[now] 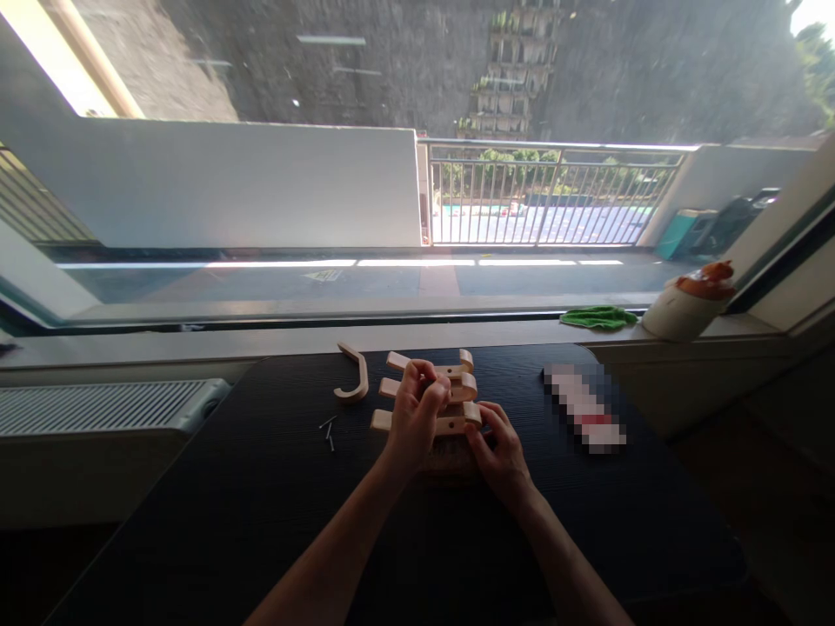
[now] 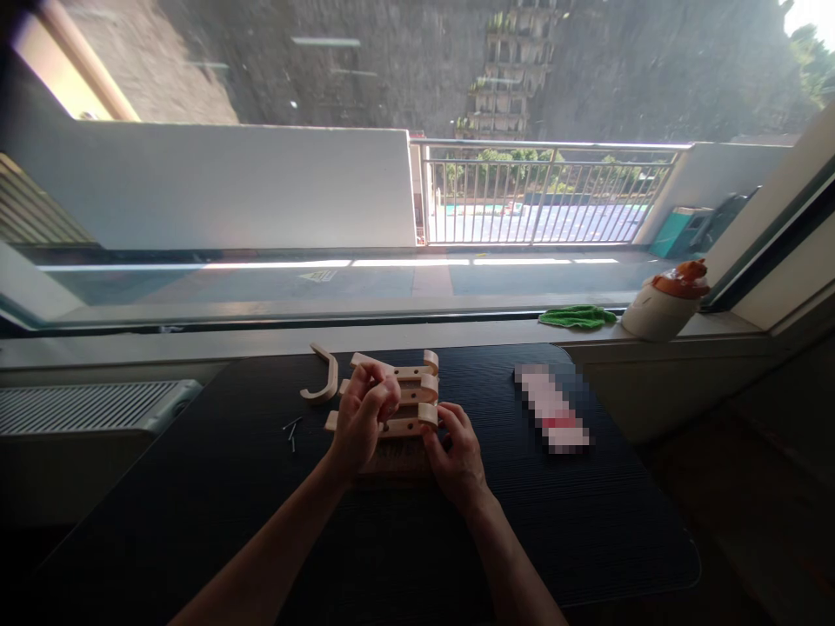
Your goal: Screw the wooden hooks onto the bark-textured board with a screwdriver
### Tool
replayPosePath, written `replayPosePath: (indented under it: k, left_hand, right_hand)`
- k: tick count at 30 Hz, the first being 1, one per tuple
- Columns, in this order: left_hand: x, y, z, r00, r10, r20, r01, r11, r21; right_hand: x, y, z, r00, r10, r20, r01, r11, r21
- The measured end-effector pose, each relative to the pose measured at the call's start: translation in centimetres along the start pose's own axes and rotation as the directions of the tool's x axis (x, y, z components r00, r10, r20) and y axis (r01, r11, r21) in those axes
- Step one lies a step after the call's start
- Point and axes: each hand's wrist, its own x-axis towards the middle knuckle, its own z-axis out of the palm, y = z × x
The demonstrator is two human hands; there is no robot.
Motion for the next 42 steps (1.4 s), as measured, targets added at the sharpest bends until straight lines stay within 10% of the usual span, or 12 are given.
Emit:
replayPosePath:
  k: [10,20,42]
  left_hand:
    - [-0.8,0.7,-0.8,0.989,0.146,-0.025,-0.142,0.984,0.109]
    - [0.1,0.2,0.1,0.997,0.031,0.070,-0.033,0.999,0.019]
    - [0.0,0.2,-0.2,0.985,0.116,-0.126,-0.103,0.989,0.105]
  right_hand:
    - [0.1,-0.2,-0.1,1.000,-0.009,-0.011,0.009,1.000,-0.003]
    - [0.0,-0.3,0.0,1.000,0.001,-0.018,-0.001,1.000,0.011]
    - [0.1,-0.5,-0.3,1.000,-0.009,-0.011,0.009,1.000,-0.003]
